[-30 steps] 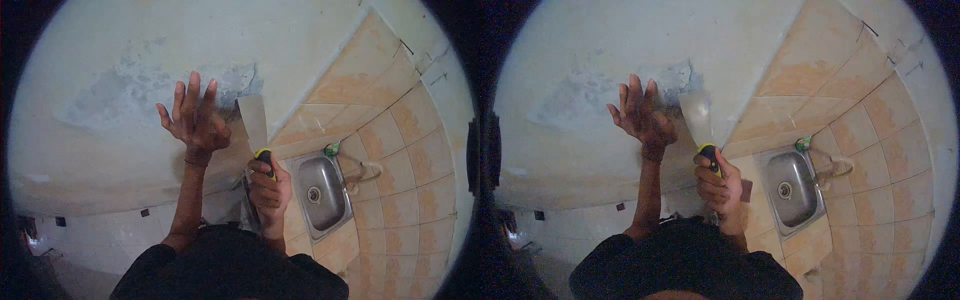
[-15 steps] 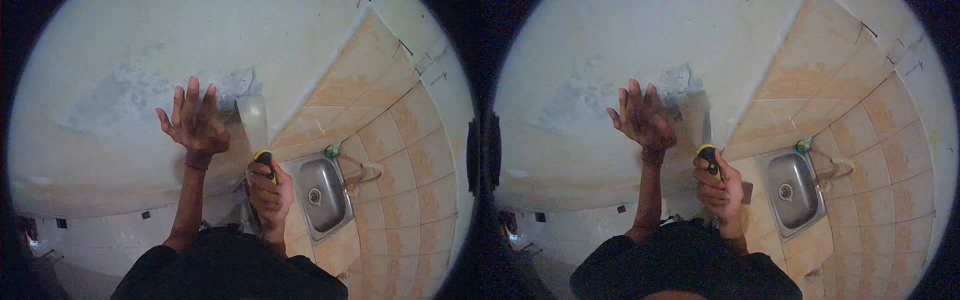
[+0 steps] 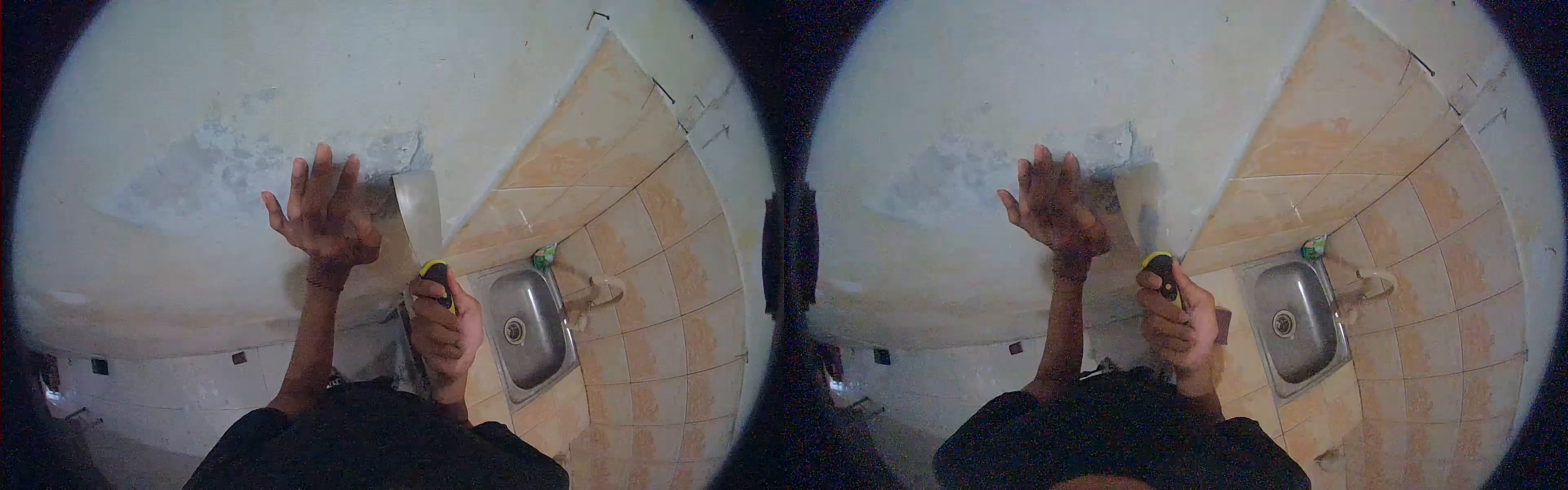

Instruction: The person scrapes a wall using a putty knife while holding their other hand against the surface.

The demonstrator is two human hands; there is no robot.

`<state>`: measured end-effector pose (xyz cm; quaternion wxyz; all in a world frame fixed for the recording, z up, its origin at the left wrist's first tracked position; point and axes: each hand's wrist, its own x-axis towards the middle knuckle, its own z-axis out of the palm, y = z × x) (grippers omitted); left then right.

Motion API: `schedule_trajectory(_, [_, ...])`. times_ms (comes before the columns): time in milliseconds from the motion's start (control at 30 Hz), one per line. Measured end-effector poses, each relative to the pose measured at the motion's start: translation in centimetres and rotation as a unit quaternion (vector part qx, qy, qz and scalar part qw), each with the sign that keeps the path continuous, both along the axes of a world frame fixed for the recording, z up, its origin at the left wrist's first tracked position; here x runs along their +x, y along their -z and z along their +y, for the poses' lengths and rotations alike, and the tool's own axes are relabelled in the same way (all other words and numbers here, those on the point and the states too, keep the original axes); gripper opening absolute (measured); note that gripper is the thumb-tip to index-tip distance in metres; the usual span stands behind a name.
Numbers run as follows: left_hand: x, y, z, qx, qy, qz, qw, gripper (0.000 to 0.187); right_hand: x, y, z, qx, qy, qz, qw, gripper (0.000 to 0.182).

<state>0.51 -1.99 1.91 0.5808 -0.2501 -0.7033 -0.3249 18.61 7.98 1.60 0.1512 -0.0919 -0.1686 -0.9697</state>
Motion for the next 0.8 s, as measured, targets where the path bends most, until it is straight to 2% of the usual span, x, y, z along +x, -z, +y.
schedule_trajectory(333, [0.1,0.3,0.6,0.04,0.025,-0.014,0.999,0.051,-0.5,-0.3,-0.3,0.023,0.029,-0.014,0.999,0.039])
schedule_trajectory(400, [0.2,0.0,0.3,0.022,0.001,0.0,1.0,0.051,0.0,0.2,-0.4,0.005,0.012,-0.013,1.0,0.039])
schedule_trajectory(800, [0.1,0.1,0.4,0.042,0.019,0.02,0.999,0.05,0.6,-0.1,-0.4,-0.014,-0.003,-0.017,1.0,0.04])
